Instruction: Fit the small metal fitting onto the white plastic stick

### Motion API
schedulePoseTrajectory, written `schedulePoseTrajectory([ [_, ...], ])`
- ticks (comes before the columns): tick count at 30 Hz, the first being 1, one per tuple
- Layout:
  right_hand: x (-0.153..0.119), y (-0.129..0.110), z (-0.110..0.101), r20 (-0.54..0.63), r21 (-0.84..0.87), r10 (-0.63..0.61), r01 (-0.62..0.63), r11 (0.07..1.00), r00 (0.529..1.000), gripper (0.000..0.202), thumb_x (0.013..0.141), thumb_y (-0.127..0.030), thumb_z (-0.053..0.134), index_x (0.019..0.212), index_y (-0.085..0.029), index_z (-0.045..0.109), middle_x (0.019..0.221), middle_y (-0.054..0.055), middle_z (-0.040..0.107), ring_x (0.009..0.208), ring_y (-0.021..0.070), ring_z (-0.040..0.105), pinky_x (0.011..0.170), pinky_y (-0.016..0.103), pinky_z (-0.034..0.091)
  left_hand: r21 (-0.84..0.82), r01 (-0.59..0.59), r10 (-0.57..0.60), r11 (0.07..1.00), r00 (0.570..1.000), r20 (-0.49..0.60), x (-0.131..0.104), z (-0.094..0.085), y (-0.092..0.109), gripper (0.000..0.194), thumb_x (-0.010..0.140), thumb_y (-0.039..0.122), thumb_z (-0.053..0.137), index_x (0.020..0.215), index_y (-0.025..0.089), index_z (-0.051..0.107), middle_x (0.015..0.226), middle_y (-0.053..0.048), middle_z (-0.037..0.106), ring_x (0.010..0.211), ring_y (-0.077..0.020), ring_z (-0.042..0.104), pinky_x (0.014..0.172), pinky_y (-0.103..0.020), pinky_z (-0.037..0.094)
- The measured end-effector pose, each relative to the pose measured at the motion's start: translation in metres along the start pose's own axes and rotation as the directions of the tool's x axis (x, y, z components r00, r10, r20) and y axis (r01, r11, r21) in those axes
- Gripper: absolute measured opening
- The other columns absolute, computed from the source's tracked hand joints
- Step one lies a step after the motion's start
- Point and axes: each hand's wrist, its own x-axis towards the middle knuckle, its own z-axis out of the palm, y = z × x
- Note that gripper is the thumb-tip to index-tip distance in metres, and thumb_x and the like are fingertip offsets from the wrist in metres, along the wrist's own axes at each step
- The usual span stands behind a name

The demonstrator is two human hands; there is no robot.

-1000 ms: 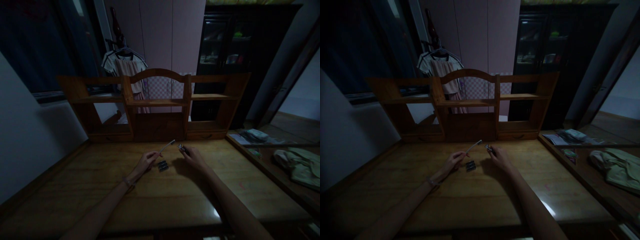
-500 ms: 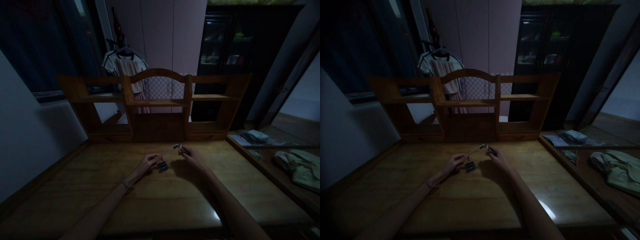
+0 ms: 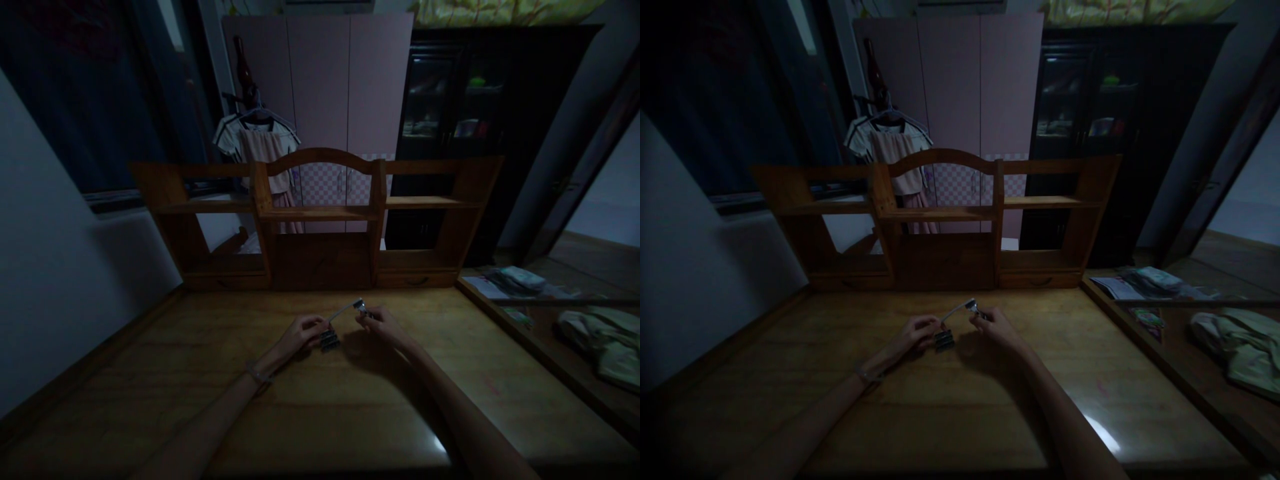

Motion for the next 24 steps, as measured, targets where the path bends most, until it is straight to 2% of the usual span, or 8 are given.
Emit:
schedulePoseTrajectory([
  [5,-0.0015,-0.0012,0.0008,-0.017,0.013,-0.021,0.021,1.000,1.000,0.036,0.082,-0.044,0.049,0.059,-0.015,0.048,0.055,-0.004,0.042,0.052,0.0092,0.037,0.050,0.022,0.026,0.037,0.013,-0.014,0.999,0.999,0.044,0.0021,-0.0008,-0.0062,0.045,0.075,0.055,0.060,0.089,0.012,0.062,0.054,0.004,0.043,0.039,-0.0032,0.028,0.037,-0.017,0.017],
  [10,-0.0001,0.0026,0.0019,-0.019,0.003,-0.027,0.027,1.000,0.999,0.038,0.081,-0.046,0.049,0.059,-0.015,0.049,0.053,-0.003,0.041,0.050,0.0093,0.036,0.048,0.022,0.025,0.025,0.024,-0.026,0.999,0.996,0.086,0.0005,-0.0011,-0.0038,0.044,0.078,0.054,0.056,0.093,0.013,0.061,0.052,0.006,0.039,0.038,-0.0035,0.025,0.036,-0.018,0.017],
  [24,0.0014,0.0031,0.0033,-0.011,-0.026,-0.005,0.005,1.000,1.000,0.044,0.083,-0.053,0.046,0.060,-0.016,0.047,0.053,-0.003,0.040,0.049,0.0088,0.035,0.047,0.022,0.024,0.067,0.024,-0.031,0.997,0.994,0.101,-0.0007,-0.0031,0.0000,0.047,0.080,0.054,0.053,0.099,0.012,0.064,0.053,0.006,0.038,0.039,-0.0037,0.023,0.038,-0.019,0.015],
])
